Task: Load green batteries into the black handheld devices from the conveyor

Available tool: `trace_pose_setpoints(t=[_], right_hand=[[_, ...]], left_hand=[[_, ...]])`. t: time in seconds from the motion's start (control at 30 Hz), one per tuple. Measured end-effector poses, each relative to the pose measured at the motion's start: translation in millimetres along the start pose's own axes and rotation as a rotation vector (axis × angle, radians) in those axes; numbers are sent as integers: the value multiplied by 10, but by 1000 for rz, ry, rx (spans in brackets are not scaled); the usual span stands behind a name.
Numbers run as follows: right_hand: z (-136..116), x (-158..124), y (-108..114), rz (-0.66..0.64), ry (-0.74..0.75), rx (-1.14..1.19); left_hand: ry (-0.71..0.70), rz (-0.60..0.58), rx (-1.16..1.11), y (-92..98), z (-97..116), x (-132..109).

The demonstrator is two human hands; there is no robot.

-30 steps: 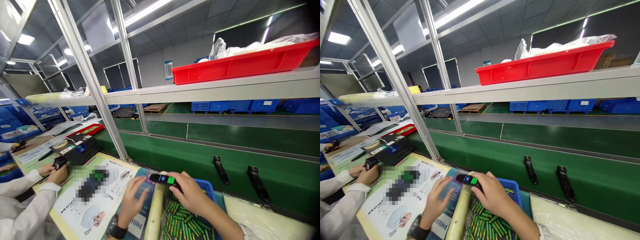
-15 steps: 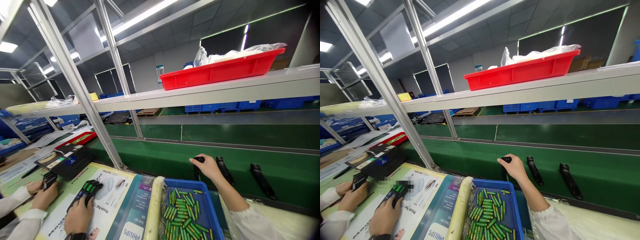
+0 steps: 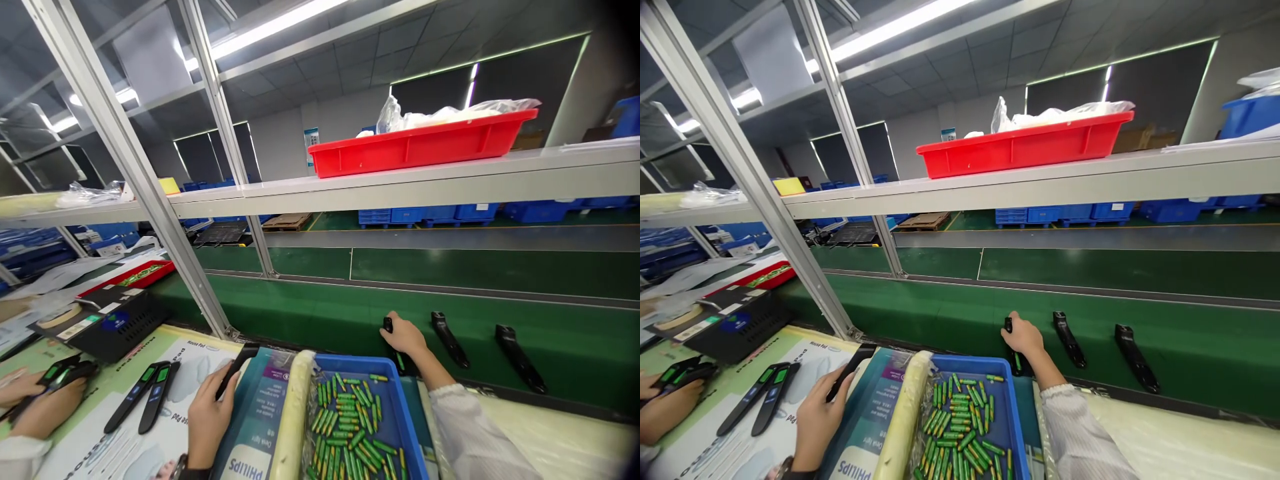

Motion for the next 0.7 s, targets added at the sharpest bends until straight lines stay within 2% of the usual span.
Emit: trace_pose_setpoints(t=[0.13, 0.23, 0.3, 0.33, 0.4, 0.47, 0.5, 0.53, 0.63, 0.67, 0.7], right_hand=[[-340, -328, 400, 195, 94, 97], [-730, -772, 522, 444, 362, 402], [-983, -1068, 416, 577, 583, 583], [-1093, -1185, 323, 577, 680, 600], [-1257, -1322, 128, 424, 823, 523], [-1317, -1325, 4, 195, 842, 393], [-1307, -1288, -19, 133, 810, 353], [-1278, -1237, -20, 137, 755, 358], [-1174, -1118, 17, 332, 606, 501], [-1166, -1118, 21, 324, 619, 512], [-1177, -1142, 24, 260, 658, 486]], left_hand=[[37, 13, -82, -200, 85, -31], [86, 25, -109, -249, 40, -110], [138, 22, -131, -239, 13, -150], [158, 18, -143, -228, 6, -162], [179, 17, -167, -205, 8, -170], [183, 21, -181, -188, 20, -167], [184, 19, -186, -183, 27, -165], [187, 14, -191, -180, 34, -162], [189, -5, -219, -175, 57, -154], [187, -11, -233, -175, 64, -153], [183, -19, -246, -176, 68, -154]])
Point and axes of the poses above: each hand's wrist, its own x-axis towards the middle knuckle, its own y-axis out of the back of the hand, z = x × y, the point moved 1 cm from there along x, towards the middle knuckle, and after that the axes turned 1 degree about -z, right-handed, at the moved point
